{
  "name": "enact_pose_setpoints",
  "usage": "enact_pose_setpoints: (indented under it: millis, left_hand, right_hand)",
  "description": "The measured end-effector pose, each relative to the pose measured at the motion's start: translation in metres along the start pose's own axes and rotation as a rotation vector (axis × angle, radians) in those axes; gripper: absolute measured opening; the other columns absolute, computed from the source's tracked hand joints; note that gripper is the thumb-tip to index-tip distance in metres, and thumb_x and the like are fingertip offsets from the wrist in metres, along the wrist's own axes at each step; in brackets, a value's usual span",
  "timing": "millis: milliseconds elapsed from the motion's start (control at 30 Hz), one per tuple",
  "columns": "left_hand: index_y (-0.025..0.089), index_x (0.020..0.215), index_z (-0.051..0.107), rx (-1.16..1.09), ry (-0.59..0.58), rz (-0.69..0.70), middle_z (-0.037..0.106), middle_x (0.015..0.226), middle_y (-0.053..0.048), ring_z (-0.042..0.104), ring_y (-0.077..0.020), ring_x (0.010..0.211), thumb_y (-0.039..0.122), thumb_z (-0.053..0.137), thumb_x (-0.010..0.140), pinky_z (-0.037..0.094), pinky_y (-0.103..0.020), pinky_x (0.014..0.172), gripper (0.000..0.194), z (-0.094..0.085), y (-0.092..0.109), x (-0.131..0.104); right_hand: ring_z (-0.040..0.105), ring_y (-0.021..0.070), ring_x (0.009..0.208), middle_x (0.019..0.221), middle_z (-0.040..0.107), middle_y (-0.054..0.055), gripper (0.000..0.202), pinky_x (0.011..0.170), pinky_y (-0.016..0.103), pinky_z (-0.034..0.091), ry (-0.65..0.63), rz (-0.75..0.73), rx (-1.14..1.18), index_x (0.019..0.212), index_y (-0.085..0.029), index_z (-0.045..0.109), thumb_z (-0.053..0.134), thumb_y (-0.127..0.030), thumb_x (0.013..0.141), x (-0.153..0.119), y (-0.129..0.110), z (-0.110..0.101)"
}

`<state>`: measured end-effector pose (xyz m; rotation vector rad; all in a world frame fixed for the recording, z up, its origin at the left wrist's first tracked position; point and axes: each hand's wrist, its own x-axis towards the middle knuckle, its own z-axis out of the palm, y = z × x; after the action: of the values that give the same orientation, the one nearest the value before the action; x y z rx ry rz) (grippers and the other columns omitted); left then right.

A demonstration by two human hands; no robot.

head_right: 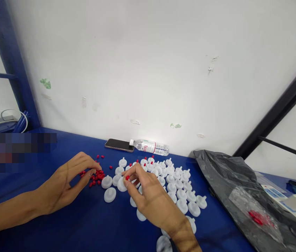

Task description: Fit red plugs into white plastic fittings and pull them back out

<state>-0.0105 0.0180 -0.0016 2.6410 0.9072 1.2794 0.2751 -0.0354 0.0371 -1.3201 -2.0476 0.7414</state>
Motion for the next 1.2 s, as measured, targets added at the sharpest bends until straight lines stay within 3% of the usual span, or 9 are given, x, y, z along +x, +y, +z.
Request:
enact_pose_setpoints:
  millis: [133, 300, 433, 500, 600, 700, 867, 1033, 1200]
  left_hand:
    - [0.026, 0.119, 0.067, -0.049, -0.038, 0.097, 0.073, 0.097, -0.002, 0.063, -0.0218, 0.088, 0.013, 0.052, 0.109, 0.055, -0.037, 0.085, 0.023, 0.002, 0.006, -0.002]
    - [0.028, 0.132, 0.063, -0.043, -0.114, 0.263, 0.073, 0.096, -0.003, 0.064, -0.0234, 0.087, 0.03, 0.058, 0.113, 0.056, -0.036, 0.079, 0.02, 0.013, 0.009, -0.01]
    - [0.027, 0.118, 0.064, 0.041, -0.134, 0.39, 0.074, 0.09, -0.003, 0.061, -0.0234, 0.078, 0.032, 0.056, 0.114, 0.053, -0.038, 0.071, 0.011, 0.022, 0.013, -0.014]
    - [0.027, 0.108, 0.063, 0.085, -0.133, 0.426, 0.072, 0.086, -0.002, 0.058, -0.023, 0.074, 0.029, 0.054, 0.114, 0.052, -0.039, 0.068, 0.011, 0.025, 0.014, -0.015]
    - [0.027, 0.102, 0.061, 0.113, -0.158, 0.412, 0.071, 0.085, -0.002, 0.058, -0.0239, 0.074, 0.025, 0.056, 0.113, 0.052, -0.04, 0.068, 0.012, 0.024, 0.016, -0.014]
    - [0.027, 0.097, 0.058, 0.087, -0.171, 0.362, 0.068, 0.084, -0.003, 0.057, -0.0253, 0.074, 0.021, 0.054, 0.11, 0.05, -0.041, 0.067, 0.015, 0.019, 0.019, -0.012]
    - [0.029, 0.089, 0.053, -0.1, -0.148, 0.206, 0.066, 0.076, 0.0, 0.055, -0.0241, 0.069, 0.014, 0.044, 0.11, 0.047, -0.04, 0.066, 0.028, 0.014, 0.031, -0.01]
    - [0.028, 0.073, 0.049, -0.342, -0.117, -0.186, 0.056, 0.07, 0.003, 0.053, -0.0208, 0.067, 0.042, 0.04, 0.115, 0.044, -0.034, 0.063, 0.045, 0.017, 0.039, -0.008]
    - [0.024, 0.072, 0.058, -0.671, -0.266, -0.589, 0.052, 0.074, 0.003, 0.047, -0.0185, 0.073, 0.065, 0.047, 0.104, 0.043, -0.031, 0.07, 0.053, 0.018, 0.039, 0.0]
  right_hand:
    - [0.069, 0.0191, 0.096, 0.107, 0.078, -0.001, 0.021, 0.09, 0.035, 0.053, -0.013, -0.007, -0.028, 0.118, -0.031, 0.07, 0.068, -0.047, 0.104, 0.002, -0.004, 0.005]
    - [0.068, 0.0206, 0.096, 0.099, 0.081, -0.006, 0.063, 0.093, 0.036, 0.052, -0.101, 0.056, -0.016, 0.148, -0.039, 0.059, 0.083, -0.055, 0.092, 0.001, -0.008, 0.013]
    - [0.069, 0.0182, 0.085, 0.094, 0.081, -0.007, 0.076, 0.086, 0.034, 0.053, -0.149, 0.061, 0.031, 0.151, -0.041, 0.061, 0.093, -0.053, 0.083, 0.002, -0.012, 0.019]
    - [0.07, 0.0187, 0.084, 0.091, 0.081, -0.006, 0.076, 0.085, 0.035, 0.055, -0.154, 0.063, 0.051, 0.148, -0.039, 0.066, 0.096, -0.051, 0.08, 0.003, -0.015, 0.021]
    - [0.072, 0.0208, 0.086, 0.091, 0.081, -0.002, 0.051, 0.089, 0.037, 0.057, -0.11, 0.001, 0.032, 0.126, -0.034, 0.082, 0.096, -0.052, 0.081, 0.002, -0.018, 0.022]
    - [0.075, 0.023, 0.085, 0.09, 0.081, 0.002, 0.037, 0.09, 0.04, 0.059, -0.074, -0.102, -0.049, 0.106, -0.028, 0.089, 0.097, -0.053, 0.08, 0.0, -0.014, 0.025]
    - [0.08, 0.0246, 0.094, 0.098, 0.087, 0.003, 0.039, 0.101, 0.041, 0.058, 0.06, -0.345, -0.222, 0.116, -0.027, 0.086, 0.092, -0.052, 0.087, 0.004, -0.002, 0.029]
    - [0.077, 0.0168, 0.077, 0.095, 0.087, -0.001, 0.025, 0.092, 0.04, 0.054, 0.319, -0.742, -0.487, 0.119, -0.021, 0.074, 0.07, -0.044, 0.108, 0.01, -0.007, 0.03]
    - [0.074, 0.0168, 0.077, 0.101, 0.088, -0.002, 0.019, 0.086, 0.042, 0.051, 0.437, -0.811, -0.824, 0.121, -0.017, 0.072, 0.059, -0.03, 0.114, 0.012, -0.017, 0.031]
